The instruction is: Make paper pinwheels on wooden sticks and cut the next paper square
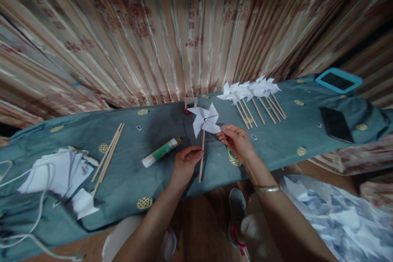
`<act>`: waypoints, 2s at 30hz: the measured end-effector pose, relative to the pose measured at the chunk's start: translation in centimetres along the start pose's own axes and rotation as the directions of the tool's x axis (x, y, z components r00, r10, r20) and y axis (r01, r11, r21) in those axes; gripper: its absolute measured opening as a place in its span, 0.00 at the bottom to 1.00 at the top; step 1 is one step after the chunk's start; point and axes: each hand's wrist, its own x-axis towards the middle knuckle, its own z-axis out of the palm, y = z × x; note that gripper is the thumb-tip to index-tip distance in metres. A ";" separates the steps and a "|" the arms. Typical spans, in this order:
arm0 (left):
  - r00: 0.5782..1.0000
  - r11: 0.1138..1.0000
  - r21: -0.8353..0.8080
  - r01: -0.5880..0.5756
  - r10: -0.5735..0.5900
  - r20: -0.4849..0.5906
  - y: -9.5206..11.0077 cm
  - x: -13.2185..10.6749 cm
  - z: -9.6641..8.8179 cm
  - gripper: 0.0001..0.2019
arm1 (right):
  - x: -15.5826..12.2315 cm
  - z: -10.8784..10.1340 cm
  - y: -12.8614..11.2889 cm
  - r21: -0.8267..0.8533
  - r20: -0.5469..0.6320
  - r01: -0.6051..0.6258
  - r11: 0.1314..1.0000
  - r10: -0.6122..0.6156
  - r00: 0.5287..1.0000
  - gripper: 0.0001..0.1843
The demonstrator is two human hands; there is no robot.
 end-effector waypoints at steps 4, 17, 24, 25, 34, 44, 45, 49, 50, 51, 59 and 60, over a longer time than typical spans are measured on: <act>1.000 1.000 -0.007 0.002 -0.002 -0.006 0.1 -0.1 0.1 0.12 | -0.3 0.2 0.0 -0.017 0.002 -0.028 0.999 0.028 1.000 0.21; 1.000 1.000 -0.006 -0.001 0.001 -0.002 0.0 0.3 -0.1 0.13 | -0.9 1.1 0.6 -0.055 0.076 -0.087 0.995 0.091 0.993 0.22; 1.000 1.000 0.015 -0.003 0.003 -0.001 0.0 0.3 -0.1 0.13 | -1.2 1.4 0.9 -0.076 0.120 -0.087 0.993 0.096 0.988 0.21; 1.000 1.000 0.019 -0.002 0.002 -0.003 0.0 0.3 -0.1 0.12 | -1.2 1.4 1.0 -0.078 0.120 -0.087 0.993 0.096 0.988 0.21; 1.000 1.000 0.019 -0.014 0.014 -0.002 0.2 0.1 0.0 0.12 | -1.1 1.7 1.6 -0.094 0.154 -0.054 0.994 0.068 0.986 0.21; 1.000 1.000 -0.007 -0.011 0.011 0.010 0.3 0.1 0.4 0.11 | -1.1 2.1 2.4 -0.122 0.160 -0.029 0.992 0.048 0.986 0.21; 1.000 1.000 -0.010 -0.014 0.014 0.014 0.3 0.1 0.4 0.11 | -1.1 2.2 2.4 -0.124 0.164 -0.024 0.992 0.044 0.985 0.21; 1.000 1.000 -0.017 -0.018 0.019 0.013 0.2 0.0 0.3 0.11 | -1.3 2.6 2.5 -0.143 0.166 -0.003 0.990 0.027 0.986 0.20; 1.000 1.000 -0.015 -0.021 0.021 0.011 0.2 0.0 0.3 0.11 | -1.3 2.7 2.5 -0.156 0.163 0.002 0.988 0.024 0.986 0.20; 1.000 1.000 -0.012 -0.024 0.024 0.010 0.2 0.0 0.3 0.11 | -1.4 2.8 2.6 -0.174 0.159 0.008 0.985 0.020 0.987 0.20; 0.998 0.998 -0.010 -0.055 0.055 0.007 0.4 0.2 -0.2 0.11 | -1.5 3.1 2.9 -0.277 0.168 0.082 0.957 -0.036 0.985 0.20; 0.998 0.998 -0.019 -0.056 0.057 0.008 0.5 0.2 -0.2 0.11 | -1.6 3.1 3.0 -0.268 0.169 0.079 0.960 -0.034 0.985 0.19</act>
